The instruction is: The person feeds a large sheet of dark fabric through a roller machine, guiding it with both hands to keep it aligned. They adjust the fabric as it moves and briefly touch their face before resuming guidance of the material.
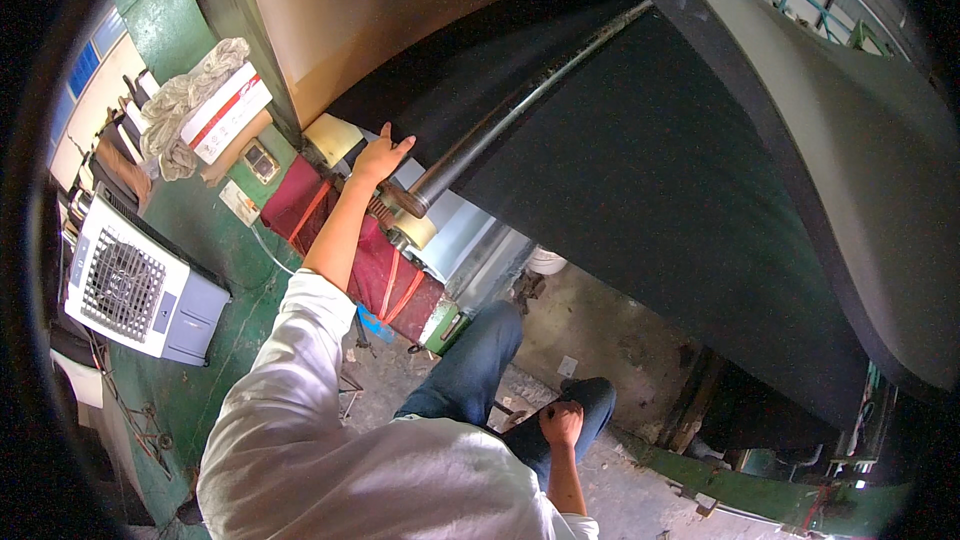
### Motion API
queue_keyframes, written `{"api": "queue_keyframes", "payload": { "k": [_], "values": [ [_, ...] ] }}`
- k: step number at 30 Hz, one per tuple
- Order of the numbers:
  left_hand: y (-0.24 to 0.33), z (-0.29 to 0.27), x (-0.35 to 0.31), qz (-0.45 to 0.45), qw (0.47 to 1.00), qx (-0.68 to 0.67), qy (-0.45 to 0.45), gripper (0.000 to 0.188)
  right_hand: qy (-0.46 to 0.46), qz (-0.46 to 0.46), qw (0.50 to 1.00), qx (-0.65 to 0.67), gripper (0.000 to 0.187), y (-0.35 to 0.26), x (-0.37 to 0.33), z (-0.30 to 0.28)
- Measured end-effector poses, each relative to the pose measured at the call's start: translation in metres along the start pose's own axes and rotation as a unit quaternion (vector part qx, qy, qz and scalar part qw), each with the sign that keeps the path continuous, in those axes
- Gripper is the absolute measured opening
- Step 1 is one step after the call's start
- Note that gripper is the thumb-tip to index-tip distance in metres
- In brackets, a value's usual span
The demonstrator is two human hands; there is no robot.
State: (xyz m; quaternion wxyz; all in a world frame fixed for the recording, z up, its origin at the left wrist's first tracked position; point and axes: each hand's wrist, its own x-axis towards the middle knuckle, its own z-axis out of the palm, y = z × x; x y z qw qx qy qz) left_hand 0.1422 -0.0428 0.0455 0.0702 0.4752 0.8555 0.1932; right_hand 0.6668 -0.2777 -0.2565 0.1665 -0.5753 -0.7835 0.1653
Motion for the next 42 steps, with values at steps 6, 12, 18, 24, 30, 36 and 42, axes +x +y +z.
{"api": "queue_keyframes", "payload": {
  "k": [6, 12, 18, 24, 30, 36, 42],
  "values": [
    [-0.0009, 0.0003, 0.0012, -0.005, 1.0, 0.004, -0.006, 0.088, 0.0, 0.003, 1.0, 0.007, 0.017, -0.0012, 0.0007, -0.0013],
    [-0.0001, -0.0012, 0.0003, -0.009, 1.0, 0.008, -0.011, 0.088, 0.0, -0.002, 1.0, 0.014, 0.016, -0.0007, 0.0006, -0.0019],
    [0.0023, -0.0027, -0.0019, -0.007, 1.0, 0.007, -0.013, 0.088, -0.001, 0.0, 1.0, 0.009, 0.016, -0.0063, 0.0012, -0.0076],
    [0.0011, -0.0018, -0.0008, -0.002, 1.0, 0.001, -0.002, 0.088, -0.006, 0.002, 1.0, 0.003, 0.016, -0.0038, 0.0013, -0.0072],
    [0.0028, -0.0045, -0.0034, -0.013, 1.0, 0.015, -0.007, 0.088, -0.02, 0.005, 1.0, 0.02, 0.015, -0.0065, 0.0022, -0.0095],
    [0.0009, -0.0025, -0.0009, -0.011, 1.0, 0.012, -0.011, 0.089, -0.003, -0.005, 1.0, 0.006, 0.016, -0.001, 0.0007, -0.0026],
    [0.0008, -0.0018, -0.0002, -0.013, 1.0, 0.015, -0.015, 0.089, -0.012, 0.007, 1.0, -0.001, 0.016, -0.0035, 0.0009, -0.0042]
  ]
}}
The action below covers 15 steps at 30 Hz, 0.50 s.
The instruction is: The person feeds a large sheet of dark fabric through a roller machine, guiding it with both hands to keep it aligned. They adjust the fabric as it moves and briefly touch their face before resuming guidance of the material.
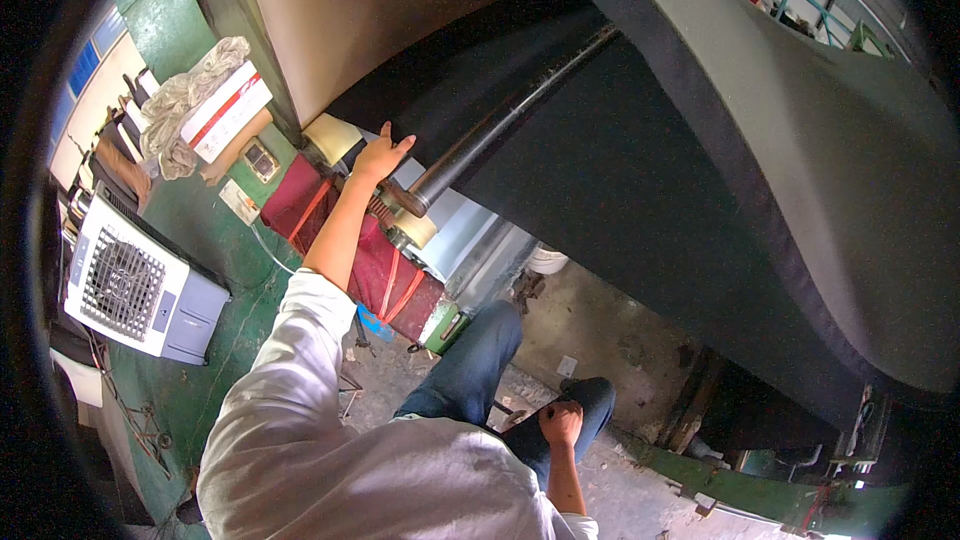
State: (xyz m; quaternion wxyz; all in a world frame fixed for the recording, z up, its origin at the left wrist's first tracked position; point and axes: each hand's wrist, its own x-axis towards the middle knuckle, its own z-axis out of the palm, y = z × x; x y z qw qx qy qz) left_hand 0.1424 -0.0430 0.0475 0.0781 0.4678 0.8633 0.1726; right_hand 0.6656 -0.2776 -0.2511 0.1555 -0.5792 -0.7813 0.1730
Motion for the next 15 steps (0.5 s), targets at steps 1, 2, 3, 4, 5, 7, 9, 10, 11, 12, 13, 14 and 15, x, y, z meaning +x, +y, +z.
{"api": "queue_keyframes", "payload": {
  "k": [1, 2, 3, 4, 5, 7, 9, 10, 11, 12, 13, 14, 15],
  "values": [
    [0.0, 0.0, 0.0, 0.0, 1.0, -0.001, 0.0, 0.088, 0.002, -0.001, 1.0, 0.0, 0.016, 0.0, 0.0, 0.0],
    [0.001, 0.001, 0.0, 0.001, 1.0, -0.003, 0.001, 0.088, 0.004, -0.002, 1.0, -0.001, 0.016, 0.0, 0.0, 0.0],
    [0.001, 0.001, 0.0, 0.001, 1.0, -0.004, 0.001, 0.087, 0.006, -0.003, 1.0, -0.001, 0.016, 0.0, 0.0, 0.0],
    [-0.001, 0.001, 0.001, 0.002, 1.0, -0.005, 0.001, 0.09, 0.004, -0.003, 1.0, -0.001, 0.016, 0.0, 0.0, 0.0],
    [-0.003, 0.001, 0.002, 0.004, 1.0, -0.006, 0.0, 0.093, 0.001, -0.003, 1.0, 0.0, 0.016, -0.001, 0.001, -0.001],
    [-0.001, -0.001, 0.001, -0.006, 1.0, -0.016, 0.001, 0.102, -0.001, -0.001, 1.0, 0.001, 0.016, -0.001, 0.001, -0.001],
    [0.009, -0.006, -0.006, -0.027, 0.999, -0.035, 0.003, 0.115, 0.0, 0.005, 1.0, 0.002, 0.016, -0.001, 0.0, -0.001],
    [0.013, -0.01, -0.01, -0.026, 0.999, -0.04, -0.005, 0.121, 0.003, 0.003, 1.0, 0.003, 0.016, -0.001, 0.0, -0.001],
    [0.016, -0.014, -0.014, -0.025, 0.999, -0.046, -0.013, 0.127, 0.005, 0.001, 1.0, 0.004, 0.016, 0.0, 0.0, -0.001],
    [0.018, -0.016, -0.016, -0.023, 0.998, -0.051, -0.021, 0.134, 0.008, 0.0, 1.0, 0.004, 0.016, 0.0, 0.0, -0.001],
    [0.015, -0.015, -0.014, -0.022, 0.998, -0.052, -0.021, 0.136, 0.007, -0.005, 1.0, 0.005, 0.016, 0.0, 0.0, -0.001],
    [0.01, -0.013, -0.011, -0.021, 0.998, -0.053, -0.021, 0.139, 0.006, -0.009, 1.0, 0.005, 0.016, -0.001, 0.0, -0.002],
    [0.007, -0.012, -0.009, -0.019, 0.998, -0.054, -0.021, 0.141, 0.005, -0.013, 1.0, 0.005, 0.016, -0.001, 0.001, -0.002]
  ]
}}
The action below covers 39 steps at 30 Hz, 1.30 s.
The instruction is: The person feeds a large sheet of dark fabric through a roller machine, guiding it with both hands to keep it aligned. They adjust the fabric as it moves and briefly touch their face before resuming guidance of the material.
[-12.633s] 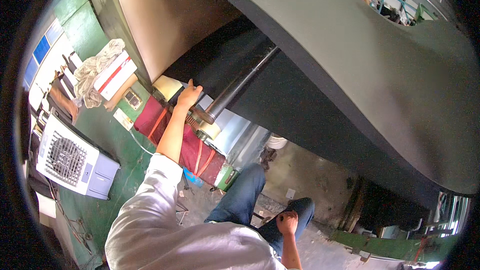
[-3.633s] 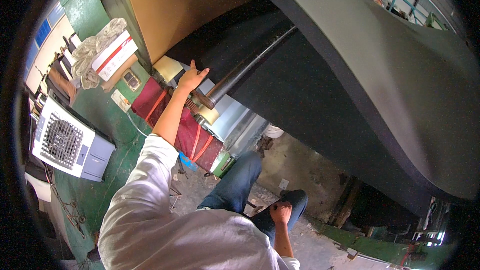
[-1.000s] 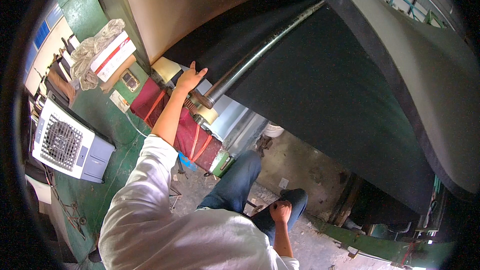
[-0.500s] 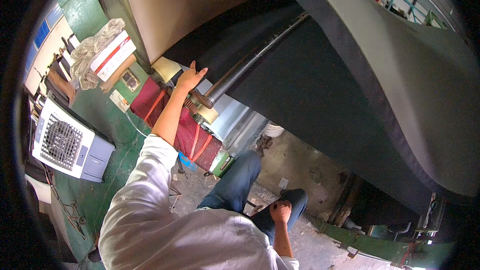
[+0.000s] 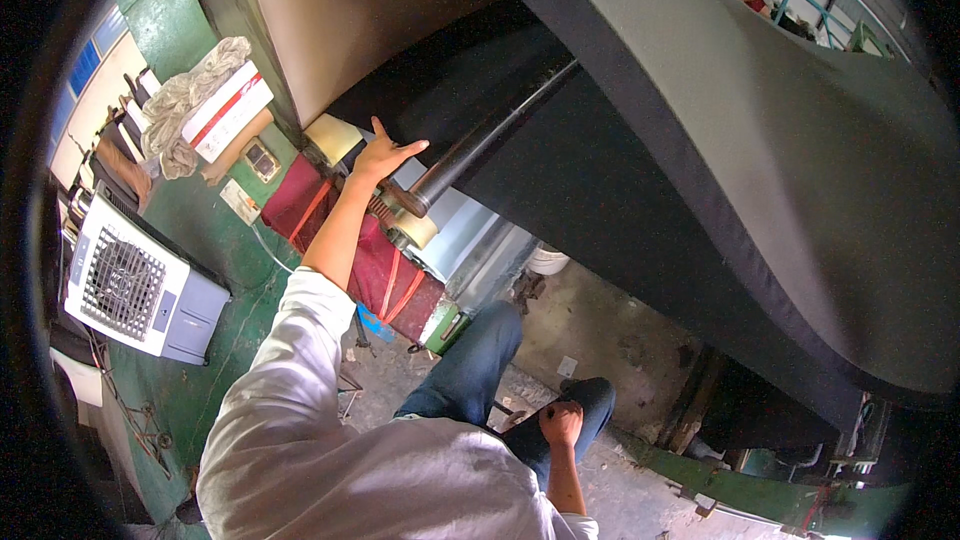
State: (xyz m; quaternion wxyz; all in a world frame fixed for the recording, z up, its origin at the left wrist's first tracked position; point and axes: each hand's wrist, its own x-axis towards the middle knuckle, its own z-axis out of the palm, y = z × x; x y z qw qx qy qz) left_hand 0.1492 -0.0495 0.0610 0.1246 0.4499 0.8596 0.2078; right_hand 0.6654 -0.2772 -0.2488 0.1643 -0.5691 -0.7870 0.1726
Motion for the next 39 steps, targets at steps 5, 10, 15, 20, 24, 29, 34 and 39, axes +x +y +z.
{"api": "queue_keyframes", "payload": {
  "k": [5, 10, 15, 20, 24, 29, 34, 39],
  "values": [
    [0.002, -0.002, -0.003, 0.01, 1.0, 0.002, -0.007, 0.14, 0.008, 0.001, 1.0, -0.003, 0.016, 0.002, 0.0, 0.003],
    [0.007, -0.005, -0.007, 0.015, 1.0, 0.007, -0.006, 0.138, 0.015, 0.001, 1.0, -0.002, 0.016, 0.003, -0.001, 0.004],
    [0.001, 0.001, 0.0, 0.002, 1.0, 0.023, 0.019, 0.136, 0.009, 0.006, 1.0, -0.002, 0.015, 0.003, 0.0, 0.005],
    [0.004, 0.0, -0.002, 0.004, 1.0, 0.014, 0.014, 0.136, 0.013, 0.005, 1.0, -0.004, 0.015, 0.005, -0.002, 0.007],
    [0.005, -0.001, -0.004, 0.002, 1.0, 0.02, 0.013, 0.135, 0.017, 0.004, 1.0, -0.01, 0.016, 0.003, -0.001, 0.006],
    [0.005, -0.002, -0.006, 0.02, 0.999, 0.026, 0.009, 0.129, 0.009, 0.006, 1.0, -0.002, 0.016, 0.004, -0.001, 0.005],
    [-0.006, 0.004, 0.005, 0.016, 1.0, -0.004, 0.01, 0.107, 0.012, 0.0, 1.0, -0.001, 0.016, 0.004, -0.001, 0.006],
    [-0.009, 0.008, 0.008, -0.002, 0.999, -0.025, 0.024, 0.098, 0.009, 0.002, 1.0, 0.003, 0.016, 0.004, -0.001, 0.006]
  ]
}}
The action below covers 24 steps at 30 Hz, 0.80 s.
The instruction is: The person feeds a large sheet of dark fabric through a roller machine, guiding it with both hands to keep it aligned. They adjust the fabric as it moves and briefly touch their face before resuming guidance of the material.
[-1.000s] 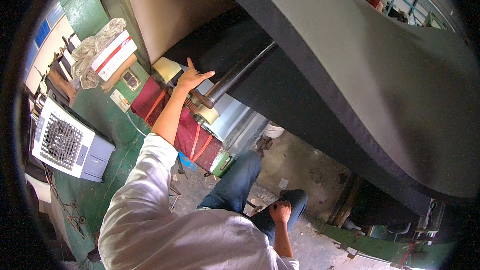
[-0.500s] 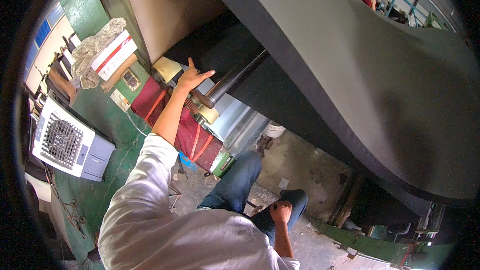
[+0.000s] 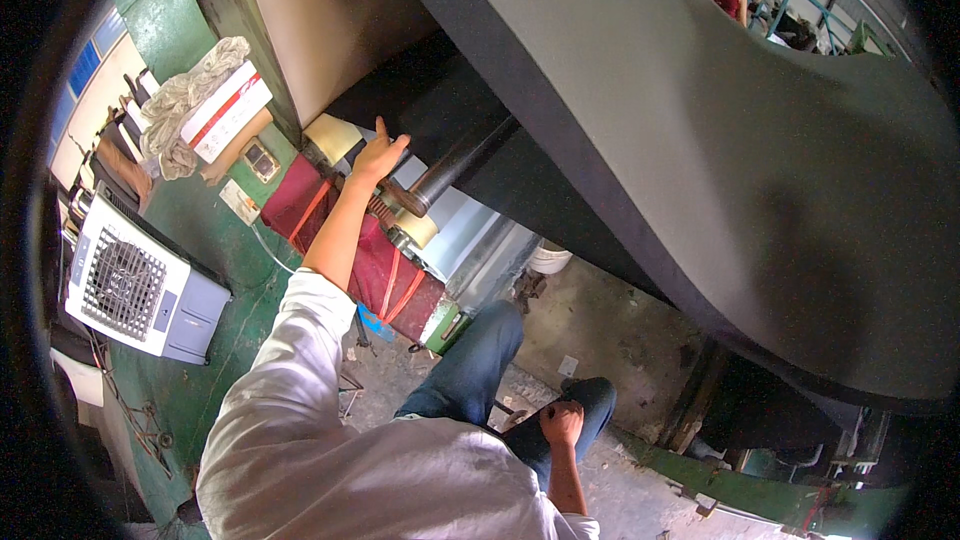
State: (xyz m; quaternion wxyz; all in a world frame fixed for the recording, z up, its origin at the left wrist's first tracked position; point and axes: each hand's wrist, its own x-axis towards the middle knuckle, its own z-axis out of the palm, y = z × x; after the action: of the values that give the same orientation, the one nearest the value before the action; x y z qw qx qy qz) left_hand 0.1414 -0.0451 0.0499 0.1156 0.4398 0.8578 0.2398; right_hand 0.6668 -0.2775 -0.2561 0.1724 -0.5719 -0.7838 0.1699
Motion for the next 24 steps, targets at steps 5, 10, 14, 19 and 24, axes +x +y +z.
{"api": "queue_keyframes", "payload": {
  "k": [5, 10, 14, 19, 24],
  "values": [
    [0.012, -0.004, -0.012, 0.029, 0.999, 0.035, 0.005, 0.097, 0.002, 0.005, 1.0, 0.003, 0.016, -0.002, 0.0, -0.003],
    [-0.003, 0.0, 0.003, -0.001, 1.0, 0.025, 0.009, 0.101, -0.002, 0.003, 1.0, 0.0, 0.015, -0.002, 0.001, -0.002],
    [0.009, 0.0, -0.009, 0.018, 0.999, 0.032, 0.009, 0.096, -0.007, 0.012, 1.0, -0.006, 0.015, 0.001, -0.001, 0.0],
    [-0.003, 0.003, 0.004, 0.006, 0.999, 0.035, 0.004, 0.095, -0.007, 0.01, 1.0, -0.003, 0.015, 0.001, -0.001, 0.001],
    [0.004, 0.003, 0.0, 0.004, 0.999, 0.035, 0.011, 0.092, -0.022, 0.025, 0.999, 0.001, 0.015, 0.0, -0.001, -0.001]
  ]
}}
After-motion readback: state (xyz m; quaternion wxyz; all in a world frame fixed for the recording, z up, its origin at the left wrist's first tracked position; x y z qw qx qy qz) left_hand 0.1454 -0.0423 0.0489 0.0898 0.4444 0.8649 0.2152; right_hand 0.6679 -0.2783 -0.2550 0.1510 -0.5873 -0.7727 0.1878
